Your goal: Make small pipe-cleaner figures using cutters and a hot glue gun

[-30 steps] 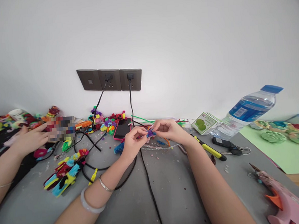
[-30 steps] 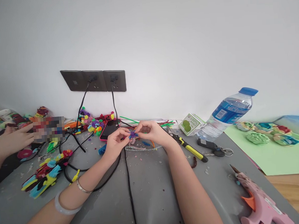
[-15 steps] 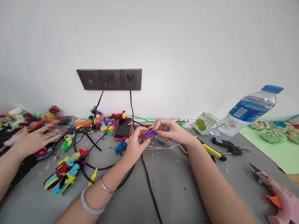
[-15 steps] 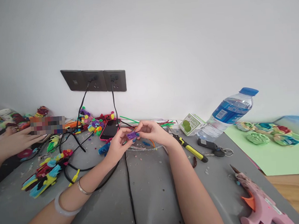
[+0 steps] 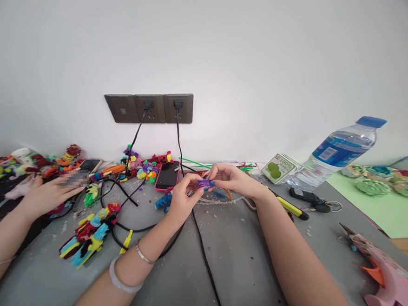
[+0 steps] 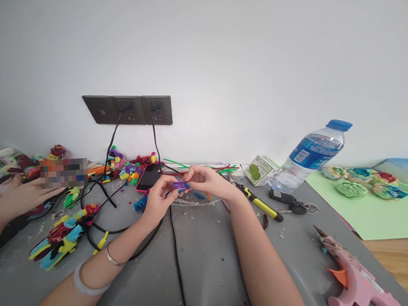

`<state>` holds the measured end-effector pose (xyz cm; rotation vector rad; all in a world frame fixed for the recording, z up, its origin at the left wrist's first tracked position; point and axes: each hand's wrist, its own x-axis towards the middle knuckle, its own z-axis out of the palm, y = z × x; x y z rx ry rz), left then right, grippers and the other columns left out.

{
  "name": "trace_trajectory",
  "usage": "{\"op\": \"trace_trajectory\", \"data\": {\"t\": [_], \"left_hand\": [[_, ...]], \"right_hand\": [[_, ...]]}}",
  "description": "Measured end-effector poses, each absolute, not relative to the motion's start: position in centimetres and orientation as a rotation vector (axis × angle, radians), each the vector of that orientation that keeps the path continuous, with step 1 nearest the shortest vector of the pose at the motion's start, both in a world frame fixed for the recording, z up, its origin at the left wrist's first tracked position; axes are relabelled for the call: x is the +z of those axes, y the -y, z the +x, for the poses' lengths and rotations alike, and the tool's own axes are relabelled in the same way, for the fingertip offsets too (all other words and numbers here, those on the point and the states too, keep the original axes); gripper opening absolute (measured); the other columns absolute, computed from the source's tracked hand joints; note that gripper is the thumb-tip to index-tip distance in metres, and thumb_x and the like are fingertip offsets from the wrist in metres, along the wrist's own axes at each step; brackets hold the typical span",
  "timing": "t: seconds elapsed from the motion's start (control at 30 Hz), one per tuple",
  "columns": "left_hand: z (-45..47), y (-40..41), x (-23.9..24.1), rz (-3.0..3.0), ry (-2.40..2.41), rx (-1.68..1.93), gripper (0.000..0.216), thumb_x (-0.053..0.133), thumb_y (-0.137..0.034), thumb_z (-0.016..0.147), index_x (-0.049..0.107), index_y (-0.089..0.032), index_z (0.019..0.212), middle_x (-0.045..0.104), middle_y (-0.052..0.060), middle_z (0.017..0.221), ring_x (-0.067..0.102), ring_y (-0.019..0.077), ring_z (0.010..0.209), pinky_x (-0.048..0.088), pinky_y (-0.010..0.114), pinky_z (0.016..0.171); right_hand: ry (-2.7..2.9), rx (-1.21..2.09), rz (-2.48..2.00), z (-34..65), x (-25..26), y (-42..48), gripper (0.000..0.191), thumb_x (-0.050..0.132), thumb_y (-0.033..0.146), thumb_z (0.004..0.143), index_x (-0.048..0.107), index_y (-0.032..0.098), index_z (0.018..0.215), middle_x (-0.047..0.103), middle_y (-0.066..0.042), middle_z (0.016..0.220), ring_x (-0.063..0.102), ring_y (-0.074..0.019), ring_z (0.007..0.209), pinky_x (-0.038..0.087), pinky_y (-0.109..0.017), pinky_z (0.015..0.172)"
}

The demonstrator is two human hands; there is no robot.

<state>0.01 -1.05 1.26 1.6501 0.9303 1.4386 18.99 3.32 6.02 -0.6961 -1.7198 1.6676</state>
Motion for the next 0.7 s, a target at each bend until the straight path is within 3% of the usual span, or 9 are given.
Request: {"op": "trace_trajectory", "data": {"t": [0.27,0.7], "left_hand": [[-0.07,0.83,0.67,1.728,-0.927,1.421,0.016,0.061,-0.035,0.087,0.058,-0.020,0.087,0.063,0.003,0.082,0.061,0.0159,0.074,0.049,0.026,0.068],[0.10,1.10,1.18,1.618,-0.882,1.385,0.022,0.064,-0.037,0.087,0.053,-0.019,0.096,0.061,0.004,0.086,0.060,0.0164,0.076,0.048,0.025,0.067]], "right_hand": [[1.739,1.682,-0.684,18.99,6.23,-3.26,0.023,0.077,0.032,0.078,0.058,0.019,0.078,0.070,-0.001,0.082,0.068,-0.0142,0.078,0.057,-0.030,0.077],[1.737,1.713,-0.698,18.80,6.22,-3.09,0.018,0.076,0.027,0.078,0.060,0.018,0.079,0.070,-0.001,0.083,0.067,-0.0136,0.077,0.053,-0.028,0.075]]}}
